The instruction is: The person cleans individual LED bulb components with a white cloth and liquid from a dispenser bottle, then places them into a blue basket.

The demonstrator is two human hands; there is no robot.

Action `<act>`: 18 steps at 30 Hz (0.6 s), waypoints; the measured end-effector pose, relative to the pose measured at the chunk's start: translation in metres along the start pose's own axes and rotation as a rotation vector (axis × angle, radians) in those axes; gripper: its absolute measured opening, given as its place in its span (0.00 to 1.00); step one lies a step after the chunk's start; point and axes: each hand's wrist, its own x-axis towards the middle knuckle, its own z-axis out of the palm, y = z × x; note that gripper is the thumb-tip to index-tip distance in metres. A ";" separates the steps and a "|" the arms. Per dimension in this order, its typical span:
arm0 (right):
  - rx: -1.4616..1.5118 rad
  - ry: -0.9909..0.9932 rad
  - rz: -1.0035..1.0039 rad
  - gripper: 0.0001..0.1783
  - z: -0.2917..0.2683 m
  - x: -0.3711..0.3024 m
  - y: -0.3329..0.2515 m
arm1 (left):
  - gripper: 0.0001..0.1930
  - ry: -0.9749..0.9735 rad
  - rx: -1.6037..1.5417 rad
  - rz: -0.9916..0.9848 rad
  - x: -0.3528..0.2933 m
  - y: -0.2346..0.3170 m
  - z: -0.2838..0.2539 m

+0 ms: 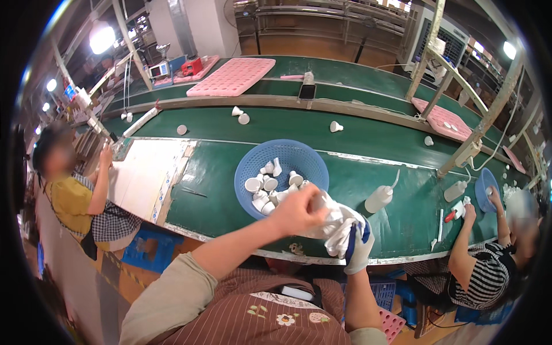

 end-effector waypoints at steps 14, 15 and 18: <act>-0.868 -0.148 -0.269 0.25 -0.008 -0.015 0.027 | 0.28 0.171 0.556 -0.394 0.089 -0.179 -0.100; -0.875 -0.137 -0.259 0.25 -0.010 -0.015 0.026 | 0.25 0.136 0.639 -0.421 0.085 -0.182 -0.092; -0.886 -0.103 -0.236 0.25 -0.015 -0.015 0.025 | 0.21 -0.013 0.735 -0.515 0.084 -0.171 -0.067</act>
